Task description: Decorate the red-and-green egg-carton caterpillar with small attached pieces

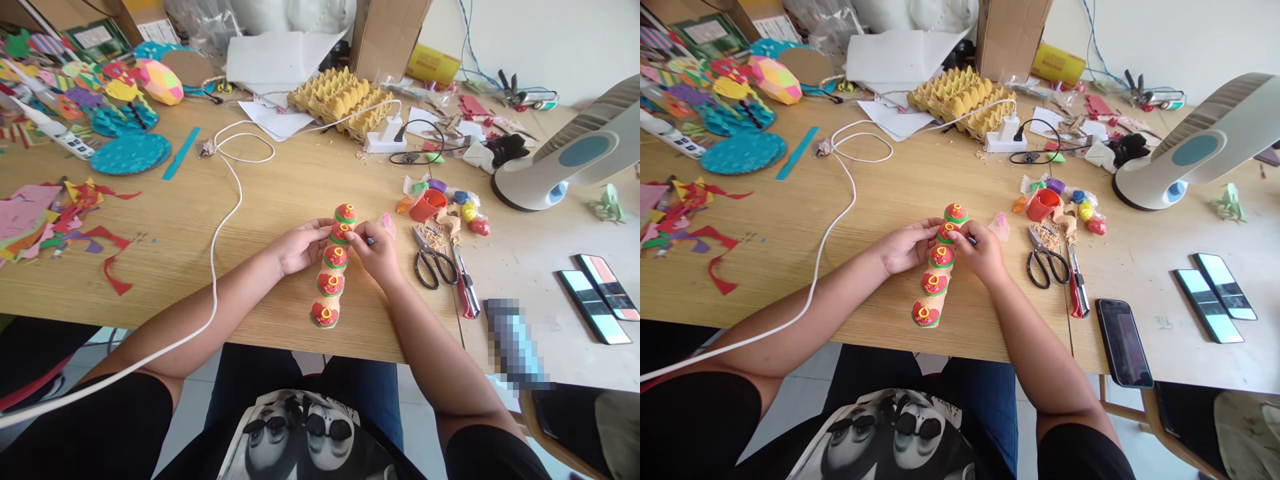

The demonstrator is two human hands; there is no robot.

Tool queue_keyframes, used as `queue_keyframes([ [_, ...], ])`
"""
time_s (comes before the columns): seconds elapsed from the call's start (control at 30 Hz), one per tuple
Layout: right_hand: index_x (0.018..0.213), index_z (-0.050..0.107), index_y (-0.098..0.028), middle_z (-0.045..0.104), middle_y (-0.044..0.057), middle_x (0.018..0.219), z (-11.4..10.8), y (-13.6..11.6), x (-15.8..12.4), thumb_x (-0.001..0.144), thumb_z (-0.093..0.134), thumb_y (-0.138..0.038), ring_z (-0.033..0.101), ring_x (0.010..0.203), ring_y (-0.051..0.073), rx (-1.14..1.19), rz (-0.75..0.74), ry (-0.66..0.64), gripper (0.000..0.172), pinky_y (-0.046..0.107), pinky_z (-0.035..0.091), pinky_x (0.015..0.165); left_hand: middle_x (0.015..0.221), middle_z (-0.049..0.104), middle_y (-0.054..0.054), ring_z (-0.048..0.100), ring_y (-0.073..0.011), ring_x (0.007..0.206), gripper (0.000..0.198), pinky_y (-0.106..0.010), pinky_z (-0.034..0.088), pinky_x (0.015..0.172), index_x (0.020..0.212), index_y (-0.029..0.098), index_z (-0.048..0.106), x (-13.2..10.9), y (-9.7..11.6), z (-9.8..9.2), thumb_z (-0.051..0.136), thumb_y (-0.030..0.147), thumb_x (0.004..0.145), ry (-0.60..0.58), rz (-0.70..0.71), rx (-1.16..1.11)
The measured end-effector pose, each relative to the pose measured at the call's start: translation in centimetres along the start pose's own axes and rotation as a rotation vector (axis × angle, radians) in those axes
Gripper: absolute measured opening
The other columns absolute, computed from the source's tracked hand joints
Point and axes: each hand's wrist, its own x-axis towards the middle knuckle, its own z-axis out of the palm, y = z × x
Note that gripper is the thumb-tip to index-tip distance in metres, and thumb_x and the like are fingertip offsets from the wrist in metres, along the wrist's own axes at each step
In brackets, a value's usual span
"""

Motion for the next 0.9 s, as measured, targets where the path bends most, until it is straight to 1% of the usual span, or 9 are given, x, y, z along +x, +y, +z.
queue_keyframes([
  [0.17,0.068,0.053,-0.022,0.045,-0.001,0.063,-0.2,-0.3,0.1,0.087,0.059,-0.070,0.038,0.060,0.013,0.050,0.016,0.026,0.052,0.030,0.035,0.057,0.096,0.075,-0.008,0.073,-0.0144,0.074,0.016,-0.026,0.059,0.068,0.107,0.013,0.066,0.0,0.0,-0.1,0.066,0.010,0.091,-0.003,-0.002,0.007],
  [0.33,0.070,0.054,-0.022,0.044,-0.002,0.063,0.0,-0.2,0.0,0.087,0.061,-0.068,0.037,0.059,0.013,0.063,0.022,0.019,0.049,0.030,0.034,0.057,0.092,0.075,-0.007,0.073,-0.0136,0.071,0.013,-0.024,0.059,0.065,0.104,0.013,0.066,-0.1,0.0,0.0,0.064,0.009,0.092,0.010,-0.007,0.000],
  [0.43,0.071,0.054,-0.023,0.047,-0.001,0.063,0.1,0.0,-0.1,0.089,0.063,-0.061,0.039,0.059,0.013,0.007,0.006,-0.010,0.044,0.030,0.034,0.056,0.091,0.075,-0.007,0.073,-0.0138,0.070,0.013,-0.024,0.059,0.064,0.104,0.012,0.066,-0.1,0.1,0.2,0.065,0.008,0.091,0.024,-0.014,-0.006],
  [0.53,0.071,0.053,-0.023,0.050,-0.001,0.065,0.1,0.3,-0.3,0.090,0.067,-0.054,0.043,0.061,0.014,-0.100,-0.065,-0.028,0.039,0.031,0.034,0.058,0.090,0.075,-0.007,0.072,-0.0136,0.068,0.013,-0.025,0.059,0.064,0.103,0.012,0.066,-0.2,0.1,0.4,0.064,0.008,0.092,0.023,-0.015,-0.006],
  [0.6,0.071,0.052,-0.023,0.053,0.000,0.066,0.0,0.3,-0.4,0.090,0.067,-0.051,0.045,0.063,0.015,-0.169,-0.110,-0.035,0.037,0.031,0.035,0.060,0.090,0.075,-0.007,0.072,-0.0137,0.068,0.013,-0.025,0.059,0.064,0.103,0.012,0.066,-0.2,0.1,0.4,0.064,0.008,0.092,0.018,-0.014,-0.003],
  [0.67,0.072,0.052,-0.023,0.053,0.000,0.067,0.0,0.4,-0.4,0.090,0.067,-0.051,0.046,0.064,0.015,-0.201,-0.123,-0.046,0.037,0.031,0.035,0.061,0.090,0.076,-0.007,0.072,-0.0137,0.068,0.013,-0.025,0.059,0.064,0.104,0.013,0.066,-0.2,0.0,0.4,0.065,0.008,0.091,0.015,-0.015,-0.003],
  [0.8,0.071,0.050,-0.023,0.052,0.000,0.066,0.1,0.6,-0.4,0.089,0.067,-0.054,0.045,0.063,0.015,-0.155,-0.080,-0.037,0.040,0.030,0.033,0.057,0.091,0.076,-0.007,0.073,-0.0139,0.069,0.014,-0.025,0.059,0.065,0.104,0.013,0.066,-0.2,0.0,0.4,0.066,0.008,0.091,0.009,-0.015,0.001],
  [0.9,0.070,0.048,-0.023,0.050,-0.001,0.064,0.3,0.7,-0.3,0.087,0.069,-0.056,0.040,0.060,0.013,-0.093,-0.038,-0.031,0.043,0.030,0.031,0.055,0.090,0.076,-0.006,0.073,-0.0137,0.071,0.013,-0.025,0.059,0.067,0.103,0.012,0.066,-0.3,0.0,0.4,0.064,0.008,0.091,0.014,-0.018,-0.001],
])
